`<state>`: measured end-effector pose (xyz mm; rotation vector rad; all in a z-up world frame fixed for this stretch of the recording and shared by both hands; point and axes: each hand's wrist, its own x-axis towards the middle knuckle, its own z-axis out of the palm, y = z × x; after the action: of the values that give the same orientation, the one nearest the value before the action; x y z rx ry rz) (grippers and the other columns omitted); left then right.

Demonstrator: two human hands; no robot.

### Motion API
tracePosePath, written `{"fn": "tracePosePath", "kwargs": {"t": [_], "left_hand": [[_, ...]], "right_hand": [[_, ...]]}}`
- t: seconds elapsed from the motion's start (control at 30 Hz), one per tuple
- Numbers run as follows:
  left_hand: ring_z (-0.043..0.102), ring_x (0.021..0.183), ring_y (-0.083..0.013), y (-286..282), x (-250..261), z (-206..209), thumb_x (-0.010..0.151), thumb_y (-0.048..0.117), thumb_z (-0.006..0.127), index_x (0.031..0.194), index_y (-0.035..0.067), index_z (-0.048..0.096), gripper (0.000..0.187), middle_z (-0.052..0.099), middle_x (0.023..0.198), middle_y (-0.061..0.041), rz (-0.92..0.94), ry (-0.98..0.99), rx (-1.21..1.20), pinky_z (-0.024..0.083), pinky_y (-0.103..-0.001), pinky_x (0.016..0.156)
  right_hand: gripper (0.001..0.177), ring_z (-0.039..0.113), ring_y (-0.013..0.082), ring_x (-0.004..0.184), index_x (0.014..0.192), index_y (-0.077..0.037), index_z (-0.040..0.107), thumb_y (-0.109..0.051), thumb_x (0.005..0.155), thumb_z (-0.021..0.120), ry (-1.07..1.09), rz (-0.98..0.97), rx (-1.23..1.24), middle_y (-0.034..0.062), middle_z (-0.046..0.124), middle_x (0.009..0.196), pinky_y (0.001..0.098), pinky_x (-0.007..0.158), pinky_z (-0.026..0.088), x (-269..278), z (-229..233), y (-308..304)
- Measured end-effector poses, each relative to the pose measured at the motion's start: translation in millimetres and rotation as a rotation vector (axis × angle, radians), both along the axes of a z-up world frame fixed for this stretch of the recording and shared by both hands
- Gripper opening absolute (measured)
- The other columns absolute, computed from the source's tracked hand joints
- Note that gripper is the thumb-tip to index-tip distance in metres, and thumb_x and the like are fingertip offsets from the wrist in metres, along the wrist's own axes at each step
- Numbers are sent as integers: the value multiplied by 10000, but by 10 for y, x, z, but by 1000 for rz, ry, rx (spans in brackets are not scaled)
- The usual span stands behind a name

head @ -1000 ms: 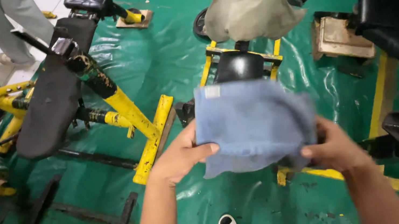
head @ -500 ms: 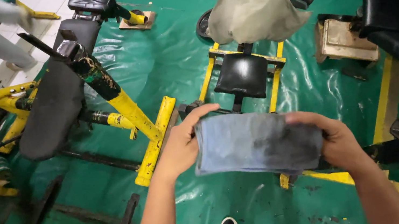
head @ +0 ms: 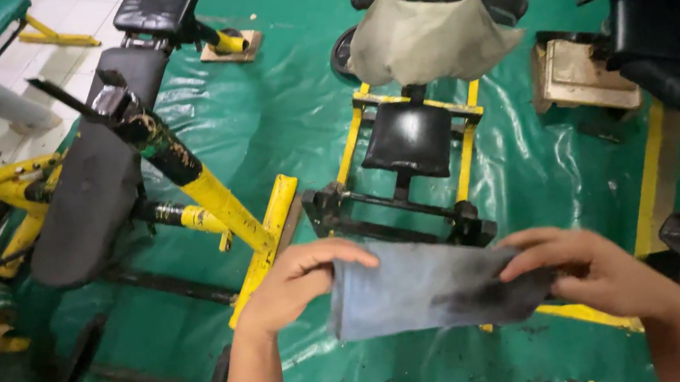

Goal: Cleaning and wiping down various gym machines and weight benches with a cloth.

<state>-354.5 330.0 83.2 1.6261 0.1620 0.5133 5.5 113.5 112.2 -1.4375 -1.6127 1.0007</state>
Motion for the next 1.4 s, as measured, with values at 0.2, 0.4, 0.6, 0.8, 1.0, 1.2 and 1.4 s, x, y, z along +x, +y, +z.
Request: {"fn": "tracePosePath", "kwargs": {"t": [0.2, 0.4, 0.6, 0.8, 1.0, 1.2, 1.4], "left_hand": [[623, 1102, -157, -182, 253, 211, 858, 66, 756, 1186, 53, 743, 328, 681, 1226, -55, -8, 162, -88, 521, -303, 870], [591, 1234, -116, -167, 568, 557, 779, 115, 791, 1406, 120, 602, 655, 637, 1410, -1, 154, 101, 193, 512, -295, 849], [583, 1304, -138, -163, 1007, -641, 873, 327, 781, 1477, 87, 520, 700, 614, 1427, -34, 61, -58, -463, 452, -317, 1117], [695, 1094, -224, -355, 1279, -1865, 917, 273, 707, 1325, 19, 658, 484, 763, 1176, -56, 270, 336, -613, 525, -416, 1010], [415, 1387, -467, -1394, 1764, -1563, 725, 250, 769, 1503, -5, 350, 919, 419, 1505, -279, 375, 294, 413, 367, -510, 1140], [435, 1359, -448, -1571, 1759, -1210, 752, 285, 879, 1490, 18, 412, 913, 364, 1540, -278, -121, 308, 318, 413, -484, 1100], [707, 1129, -224, -1827, 2239, -979, 852, 242, 751, 1324, 87, 636, 510, 709, 1274, -90, -62, 325, -39, 564, -354, 962]], "right_hand": [[253, 661, 239, 1161, 1047, -22, 819, -10, 797, 784, 34, -80, -82, 120, 716, 1260, 341, 874, 558, 177, -343, -128], [583, 669, 255, 1149, 1227, -40, 703, -194, 700, 899, 138, -364, 92, 139, 676, 1253, 374, 935, 555, 111, 229, 39], [793, 682, 315, 1116, 1301, -142, 630, -442, 588, 806, 1225, -495, -203, 94, 697, 1269, 582, 915, 532, 537, -1402, 82], [435, 693, 275, 1106, 1324, -126, 614, -256, 911, 661, 1102, -750, -462, 70, 711, 1237, 512, 977, 556, 69, -2145, -42], [528, 713, 223, 1077, 1364, -135, 614, -372, 896, 671, 1368, -890, -292, 60, 734, 1262, 399, 975, 531, -461, -2343, -125], [548, 707, 195, 1077, 1351, -70, 632, -241, 841, 734, 855, -1019, -230, 41, 741, 1223, 363, 948, 546, -130, -2184, -1173], [372, 748, 227, 921, 1167, 29, 765, -146, 840, 793, 73, -1227, -272, 130, 817, 1005, 377, 826, 576, 701, -1791, -2709]]}}
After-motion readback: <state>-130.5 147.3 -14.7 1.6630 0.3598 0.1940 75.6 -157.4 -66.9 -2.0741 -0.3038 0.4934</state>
